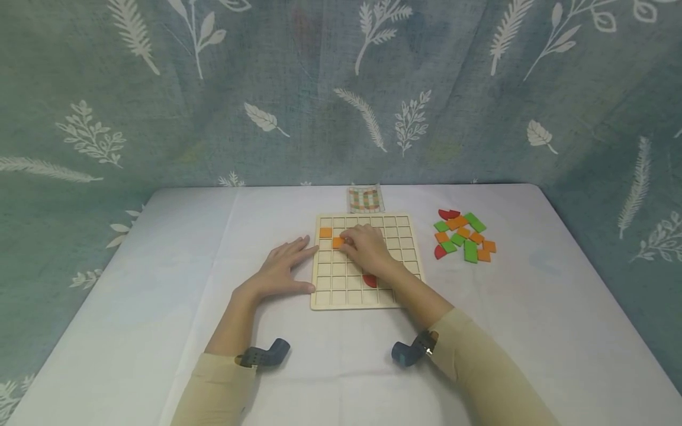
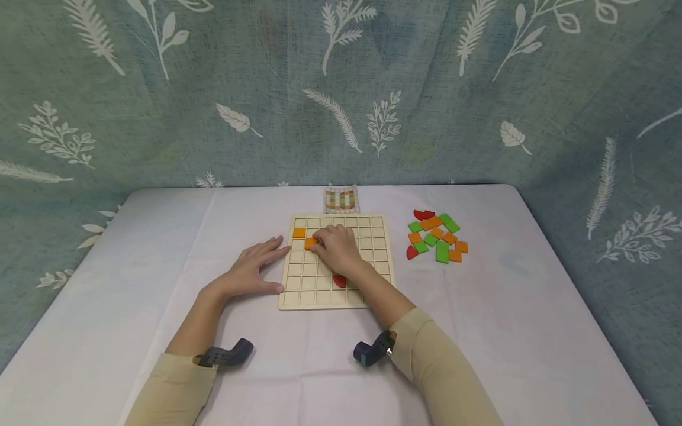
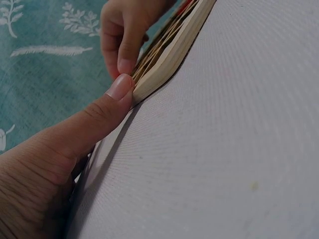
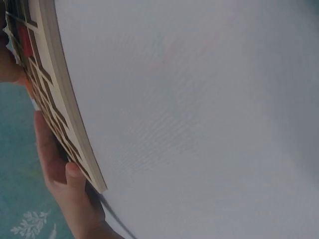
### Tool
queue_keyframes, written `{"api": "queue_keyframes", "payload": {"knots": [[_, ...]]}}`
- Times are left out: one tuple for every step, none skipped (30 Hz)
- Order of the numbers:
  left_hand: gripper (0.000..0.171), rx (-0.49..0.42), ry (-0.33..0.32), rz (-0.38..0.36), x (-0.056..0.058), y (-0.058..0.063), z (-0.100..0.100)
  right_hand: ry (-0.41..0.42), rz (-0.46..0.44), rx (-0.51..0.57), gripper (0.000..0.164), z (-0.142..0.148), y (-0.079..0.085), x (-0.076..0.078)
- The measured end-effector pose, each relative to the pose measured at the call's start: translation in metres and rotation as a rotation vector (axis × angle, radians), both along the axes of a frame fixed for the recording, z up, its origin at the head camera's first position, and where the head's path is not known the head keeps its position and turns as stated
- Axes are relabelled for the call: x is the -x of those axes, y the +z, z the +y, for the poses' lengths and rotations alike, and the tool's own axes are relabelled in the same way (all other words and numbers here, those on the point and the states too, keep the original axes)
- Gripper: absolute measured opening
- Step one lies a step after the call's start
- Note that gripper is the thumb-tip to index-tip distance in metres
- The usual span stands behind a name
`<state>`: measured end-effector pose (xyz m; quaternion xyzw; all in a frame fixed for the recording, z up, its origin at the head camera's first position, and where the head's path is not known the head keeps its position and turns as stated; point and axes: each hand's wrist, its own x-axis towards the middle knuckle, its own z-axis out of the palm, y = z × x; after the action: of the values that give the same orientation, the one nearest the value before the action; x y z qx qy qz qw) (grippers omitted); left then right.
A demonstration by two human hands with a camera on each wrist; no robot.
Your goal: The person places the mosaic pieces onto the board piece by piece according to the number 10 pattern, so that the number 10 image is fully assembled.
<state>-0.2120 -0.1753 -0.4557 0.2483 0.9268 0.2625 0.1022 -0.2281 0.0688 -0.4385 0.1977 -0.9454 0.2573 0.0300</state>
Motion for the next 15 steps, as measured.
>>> {"api": "queue_keyframes", "payload": {"knots": [[0.095, 0.002, -0.001, 0.001, 0.0000, 0.0002, 0.0000, -0.003, 0.000, -0.004, 0.031, 0.0002, -0.0010, 0.0004], [0.095, 0.004, -0.002, 0.001, 0.0001, 0.0003, -0.0001, -0.007, 0.000, -0.007, 0.031, 0.0004, -0.0020, 0.0010], [0.095, 0.004, -0.002, 0.002, 0.0001, 0.0004, -0.0002, -0.010, -0.001, -0.009, 0.031, 0.0006, -0.0029, 0.0015], [0.094, 0.004, -0.003, 0.003, 0.0001, 0.0005, -0.0003, -0.012, 0.002, -0.011, 0.031, 0.0008, -0.0039, 0.0020], [0.094, 0.004, -0.005, 0.005, 0.0002, 0.0006, -0.0005, -0.015, 0.004, -0.012, 0.031, 0.0009, -0.0045, 0.0023], [0.094, 0.005, -0.006, 0.007, 0.0002, 0.0006, -0.0006, -0.017, 0.006, -0.010, 0.031, 0.0009, -0.0050, 0.0027], [0.094, 0.005, -0.008, 0.008, 0.0002, 0.0006, -0.0007, -0.020, 0.006, -0.007, 0.032, 0.0009, -0.0054, 0.0030], [0.094, 0.004, -0.007, 0.008, 0.0002, 0.0006, -0.0007, -0.021, 0.001, 0.001, 0.032, 0.0008, -0.0057, 0.0032], [0.093, 0.003, -0.007, 0.008, 0.0002, 0.0006, -0.0007, -0.023, -0.006, 0.012, 0.032, 0.0008, -0.0059, 0.0034], [0.093, 0.003, -0.008, 0.007, 0.0002, 0.0006, -0.0006, -0.026, -0.010, 0.020, 0.033, 0.0008, -0.0062, 0.0035], [0.093, 0.001, -0.007, 0.005, 0.0000, 0.0006, -0.0005, -0.028, -0.015, 0.027, 0.034, 0.0010, -0.0067, 0.0037], [0.094, 0.002, -0.006, 0.002, -0.0002, 0.0006, -0.0003, -0.030, -0.022, 0.038, 0.034, 0.0012, -0.0070, 0.0036], [0.094, 0.001, -0.004, 0.000, -0.0003, 0.0005, -0.0002, -0.032, -0.029, 0.051, 0.034, 0.0016, -0.0073, 0.0035], [0.094, 0.000, -0.003, -0.001, -0.0004, 0.0004, -0.0001, -0.035, -0.033, 0.066, 0.035, 0.0020, -0.0078, 0.0035], [0.094, 0.000, -0.003, -0.001, -0.0006, 0.0004, -0.0001, -0.038, -0.034, 0.083, 0.034, 0.0027, -0.0081, 0.0033]]}}
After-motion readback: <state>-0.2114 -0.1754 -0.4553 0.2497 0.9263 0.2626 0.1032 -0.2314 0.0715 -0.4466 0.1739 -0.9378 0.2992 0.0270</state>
